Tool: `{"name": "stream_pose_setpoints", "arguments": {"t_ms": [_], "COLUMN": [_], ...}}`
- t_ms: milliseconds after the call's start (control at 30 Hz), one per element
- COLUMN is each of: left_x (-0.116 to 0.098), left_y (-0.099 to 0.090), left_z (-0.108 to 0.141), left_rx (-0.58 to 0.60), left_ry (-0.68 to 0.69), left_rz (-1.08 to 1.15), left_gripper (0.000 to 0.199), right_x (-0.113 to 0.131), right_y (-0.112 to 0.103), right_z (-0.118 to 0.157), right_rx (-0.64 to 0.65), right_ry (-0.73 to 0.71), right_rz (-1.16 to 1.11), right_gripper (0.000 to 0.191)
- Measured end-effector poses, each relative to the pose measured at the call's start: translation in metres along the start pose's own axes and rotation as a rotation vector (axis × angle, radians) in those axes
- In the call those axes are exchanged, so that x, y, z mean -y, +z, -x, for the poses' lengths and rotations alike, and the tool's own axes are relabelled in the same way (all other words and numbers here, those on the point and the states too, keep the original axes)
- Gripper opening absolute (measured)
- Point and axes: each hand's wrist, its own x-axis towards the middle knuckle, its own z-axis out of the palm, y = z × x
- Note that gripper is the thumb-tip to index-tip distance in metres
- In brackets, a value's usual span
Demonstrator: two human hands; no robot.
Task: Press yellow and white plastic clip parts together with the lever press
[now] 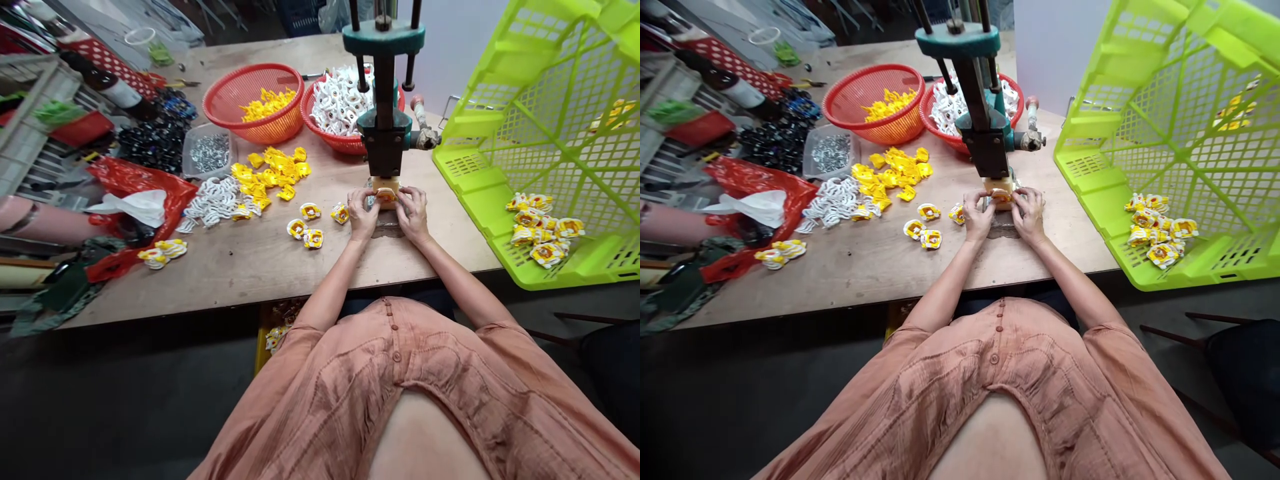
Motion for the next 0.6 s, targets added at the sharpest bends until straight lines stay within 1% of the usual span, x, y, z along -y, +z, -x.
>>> {"name": "stream_pose_setpoints", "arguments": {"t_ms": [33,67,100,133,167,200,233,267,300,333,367,400,433,467,500,533,567,600], "left_x": [-0.001,-0.001,-0.001,-0.001,0.000,0.001,0.003,0.005,0.007,0.009,0.010,0.011,0.012,0.012,0.012,0.013,0.013,0.014], "left_y": [-0.003,-0.006,-0.009,-0.011,-0.012,-0.012,-0.012,-0.011,-0.010,-0.009,-0.008,-0.007,-0.007,-0.006,-0.005,-0.004,-0.003,-0.002], "left_z": [0.001,0.002,0.005,0.009,0.013,0.017,0.021,0.024,0.027,0.028,0.030,0.030,0.031,0.031,0.032,0.032,0.033,0.034], "left_rx": [0.032,0.066,0.102,0.138,0.173,0.204,0.227,0.241,0.249,0.255,0.265,0.280,0.295,0.308,0.316,0.318,0.315,0.310], "left_ry": [0.004,0.000,-0.015,-0.041,-0.074,-0.106,-0.133,-0.150,-0.160,-0.164,-0.164,-0.160,-0.153,-0.142,-0.129,-0.119,-0.114,-0.112], "left_rz": [-0.002,-0.002,0.001,0.007,0.014,0.023,0.033,0.043,0.051,0.056,0.057,0.053,0.047,0.038,0.028,0.019,0.013,0.010], "left_gripper": [0.015,0.023,0.039,0.060,0.084,0.105,0.121,0.130,0.135,0.140,0.146,0.153,0.158,0.163,0.165,0.167,0.167,0.167], "right_x": [-0.005,-0.010,-0.014,-0.017,-0.016,-0.011,0.000,0.015,0.034,0.057,0.081,0.104,0.125,0.141,0.152,0.156,0.154,0.147], "right_y": [-0.005,-0.011,-0.017,-0.025,-0.034,-0.043,-0.054,-0.066,-0.079,-0.092,-0.104,-0.115,-0.123,-0.129,-0.132,-0.131,-0.128,-0.123], "right_z": [-0.006,-0.016,-0.031,-0.052,-0.077,-0.105,-0.135,-0.164,-0.189,-0.209,-0.222,-0.226,-0.221,-0.207,-0.185,-0.156,-0.124,-0.092], "right_rx": [0.005,-0.001,-0.013,-0.014,0.011,0.064,0.149,0.238,0.281,0.275,0.237,0.179,0.113,0.052,-0.001,-0.036,-0.053,-0.066], "right_ry": [0.030,0.097,0.199,0.320,0.436,0.538,0.591,0.610,0.630,0.633,0.599,0.520,0.391,0.228,0.054,-0.125,-0.220,-0.267], "right_rz": [-0.045,-0.115,-0.202,-0.299,-0.398,-0.490,-0.564,-0.616,-0.638,-0.644,-0.648,-0.658,-0.659,-0.637,-0.587,-0.507,-0.362,-0.235], "right_gripper": [0.025,0.026,0.029,0.034,0.041,0.049,0.057,0.063,0.067,0.071,0.069,0.063,0.052,0.040,0.030,0.026,0.033,0.041]}}
